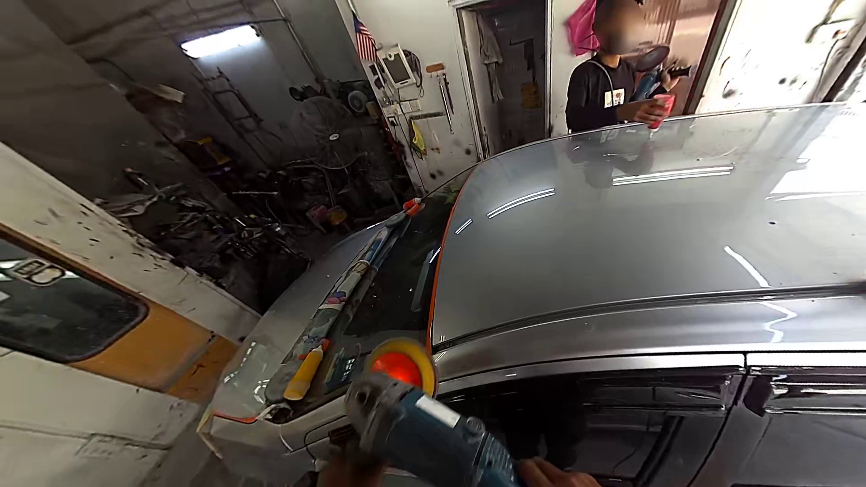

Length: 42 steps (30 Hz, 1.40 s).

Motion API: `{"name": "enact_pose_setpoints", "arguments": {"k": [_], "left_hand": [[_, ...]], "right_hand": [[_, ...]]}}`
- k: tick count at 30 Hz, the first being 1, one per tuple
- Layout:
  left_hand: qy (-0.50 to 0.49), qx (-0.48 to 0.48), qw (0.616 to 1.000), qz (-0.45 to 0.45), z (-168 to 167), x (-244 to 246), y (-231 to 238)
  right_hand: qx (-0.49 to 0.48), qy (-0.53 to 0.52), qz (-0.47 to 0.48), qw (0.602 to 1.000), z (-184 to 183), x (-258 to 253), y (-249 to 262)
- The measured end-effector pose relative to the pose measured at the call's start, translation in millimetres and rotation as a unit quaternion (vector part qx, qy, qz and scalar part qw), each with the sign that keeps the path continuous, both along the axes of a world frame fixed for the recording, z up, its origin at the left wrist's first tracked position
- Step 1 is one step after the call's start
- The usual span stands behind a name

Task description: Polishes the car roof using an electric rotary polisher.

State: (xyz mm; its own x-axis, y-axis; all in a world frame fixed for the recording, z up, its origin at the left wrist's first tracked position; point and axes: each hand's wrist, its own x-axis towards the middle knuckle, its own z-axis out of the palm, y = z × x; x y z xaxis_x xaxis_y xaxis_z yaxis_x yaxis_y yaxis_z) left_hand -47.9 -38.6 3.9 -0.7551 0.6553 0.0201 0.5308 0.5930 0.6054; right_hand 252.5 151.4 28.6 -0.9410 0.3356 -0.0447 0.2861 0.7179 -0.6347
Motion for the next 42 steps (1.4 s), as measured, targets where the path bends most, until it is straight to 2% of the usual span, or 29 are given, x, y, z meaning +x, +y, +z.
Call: {"name": "enact_pose_setpoints", "arguments": {"k": [4,6,8,10,14,18,23,26,29,33,37,42], "left_hand": [[0.124,-0.034,0.988,-0.081,52,-17,125],[0.138,-0.095,0.979,-0.117,76,-12,184],[0.151,-0.147,0.965,-0.155,90,-1,237],[0.165,-0.144,0.954,-0.204,91,14,281],[0.165,-0.146,0.929,-0.297,104,54,361],[0.177,-0.121,0.891,-0.401,124,104,428],[0.198,-0.112,0.840,-0.492,138,138,490],[0.189,-0.107,0.836,-0.504,134,132,493],[0.166,-0.116,0.849,-0.488,130,109,467],[0.139,-0.139,0.883,-0.426,117,56,412],[0.113,-0.140,0.924,-0.337,90,-10,347],[0.112,-0.104,0.964,-0.220,62,-72,243]], "right_hand": [[-0.013,0.036,-0.127,0.991,22,8,33],[-0.026,0.040,-0.181,0.982,28,15,54],[-0.027,0.040,-0.236,0.971,32,25,72],[-0.020,0.038,-0.283,0.958,36,37,85],[-0.022,0.039,-0.366,0.930,53,70,97],[-0.089,0.041,-0.443,0.891,70,104,114],[-0.130,0.070,-0.494,0.857,74,122,136],[-0.122,0.064,-0.502,0.854,74,112,134],[-0.122,0.037,-0.482,0.867,79,95,118],[-0.091,0.009,-0.430,0.898,73,57,95],[-0.064,-0.019,-0.351,0.934,66,11,82],[-0.076,-0.023,-0.239,0.968,45,-32,64]]}}
